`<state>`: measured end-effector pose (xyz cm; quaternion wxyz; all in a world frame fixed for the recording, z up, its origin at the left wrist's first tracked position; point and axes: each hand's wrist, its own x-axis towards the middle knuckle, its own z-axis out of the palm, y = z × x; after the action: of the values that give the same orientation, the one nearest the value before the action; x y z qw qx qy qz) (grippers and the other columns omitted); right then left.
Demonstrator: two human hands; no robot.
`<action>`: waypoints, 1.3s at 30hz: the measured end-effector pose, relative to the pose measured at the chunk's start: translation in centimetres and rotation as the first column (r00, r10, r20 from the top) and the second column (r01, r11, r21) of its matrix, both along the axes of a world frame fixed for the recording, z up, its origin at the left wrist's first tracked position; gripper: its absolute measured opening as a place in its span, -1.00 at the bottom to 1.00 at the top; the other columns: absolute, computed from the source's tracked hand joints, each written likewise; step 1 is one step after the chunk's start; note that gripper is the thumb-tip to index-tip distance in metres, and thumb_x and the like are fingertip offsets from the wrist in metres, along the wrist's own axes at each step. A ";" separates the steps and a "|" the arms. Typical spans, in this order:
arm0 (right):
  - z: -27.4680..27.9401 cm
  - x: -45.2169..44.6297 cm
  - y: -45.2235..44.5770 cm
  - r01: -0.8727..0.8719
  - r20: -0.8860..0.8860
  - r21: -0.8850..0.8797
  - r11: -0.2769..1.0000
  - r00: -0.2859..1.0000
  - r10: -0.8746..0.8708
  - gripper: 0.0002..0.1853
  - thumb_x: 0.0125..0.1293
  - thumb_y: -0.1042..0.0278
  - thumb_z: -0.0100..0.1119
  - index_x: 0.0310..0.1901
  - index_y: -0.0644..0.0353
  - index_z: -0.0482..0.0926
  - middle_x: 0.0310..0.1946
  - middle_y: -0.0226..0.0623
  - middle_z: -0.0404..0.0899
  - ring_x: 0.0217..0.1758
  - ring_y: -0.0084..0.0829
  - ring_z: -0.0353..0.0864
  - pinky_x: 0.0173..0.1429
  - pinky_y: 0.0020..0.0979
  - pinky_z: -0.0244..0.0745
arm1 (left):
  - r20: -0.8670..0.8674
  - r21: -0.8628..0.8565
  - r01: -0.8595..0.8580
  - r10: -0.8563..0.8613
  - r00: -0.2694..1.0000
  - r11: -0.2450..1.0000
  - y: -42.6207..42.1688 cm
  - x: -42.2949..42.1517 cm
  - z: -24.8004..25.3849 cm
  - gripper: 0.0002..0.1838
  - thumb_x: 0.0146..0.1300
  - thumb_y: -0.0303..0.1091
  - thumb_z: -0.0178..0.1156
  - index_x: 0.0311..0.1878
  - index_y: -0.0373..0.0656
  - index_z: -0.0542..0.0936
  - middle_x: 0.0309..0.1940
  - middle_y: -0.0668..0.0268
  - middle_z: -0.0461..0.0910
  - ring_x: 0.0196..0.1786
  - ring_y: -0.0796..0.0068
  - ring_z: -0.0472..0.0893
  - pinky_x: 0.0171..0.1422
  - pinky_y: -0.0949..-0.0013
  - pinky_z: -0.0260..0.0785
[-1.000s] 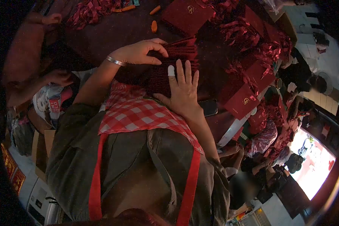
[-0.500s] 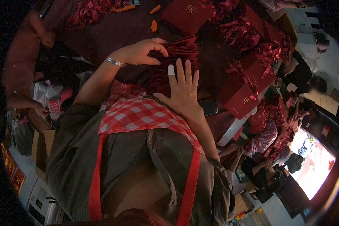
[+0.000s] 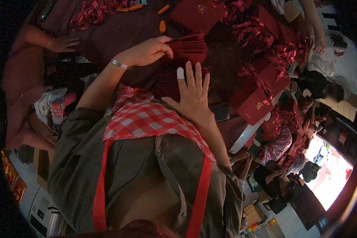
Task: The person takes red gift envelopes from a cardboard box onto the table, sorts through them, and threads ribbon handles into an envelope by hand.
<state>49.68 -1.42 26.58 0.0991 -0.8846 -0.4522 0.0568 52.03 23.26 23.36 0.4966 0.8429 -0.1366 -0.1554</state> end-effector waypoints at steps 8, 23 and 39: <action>0.1 0.0 0.0 0.000 0.000 0.006 1.000 1.000 0.000 -0.05 0.07 -0.37 0.12 0.26 0.37 0.28 0.41 0.08 -0.05 0.48 0.13 -0.14 0.36 0.31 -0.18 | -0.059 0.011 0.048 -0.047 0.997 0.999 -0.1 -1.0 2.4 -0.64 0.11 -0.20 0.33 -0.05 -0.14 0.60 0.29 0.02 0.25 0.34 0.10 0.29 0.29 0.18 0.25; -0.1 0.0 0.1 0.000 -0.017 0.017 1.000 1.000 0.000 -0.05 0.08 -0.36 0.14 0.27 0.36 0.28 0.41 0.06 -0.07 0.49 0.12 -0.17 0.35 0.33 -0.20 | -0.005 0.033 0.049 -0.049 0.999 0.998 -0.5 -1.3 1.6 -0.63 0.07 -0.24 0.35 -0.07 -0.16 0.57 0.25 0.05 0.30 0.37 0.04 0.24 0.34 0.12 0.20; -0.1 0.0 0.1 -0.001 0.003 0.019 1.000 1.000 0.001 -0.05 0.09 -0.35 0.13 0.26 0.40 0.28 0.39 0.12 -0.01 0.48 0.14 -0.13 0.35 0.32 -0.18 | 0.039 0.033 0.005 -0.007 0.999 0.999 -0.5 -1.1 1.1 -0.86 0.25 -0.47 0.08 -0.19 -0.13 0.61 0.21 0.07 0.35 0.24 0.10 0.39 0.20 0.17 0.33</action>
<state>49.63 -1.33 26.53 0.1070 -0.8834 -0.4534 0.0511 50.92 22.77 24.49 0.4794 0.8535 -0.1461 -0.1427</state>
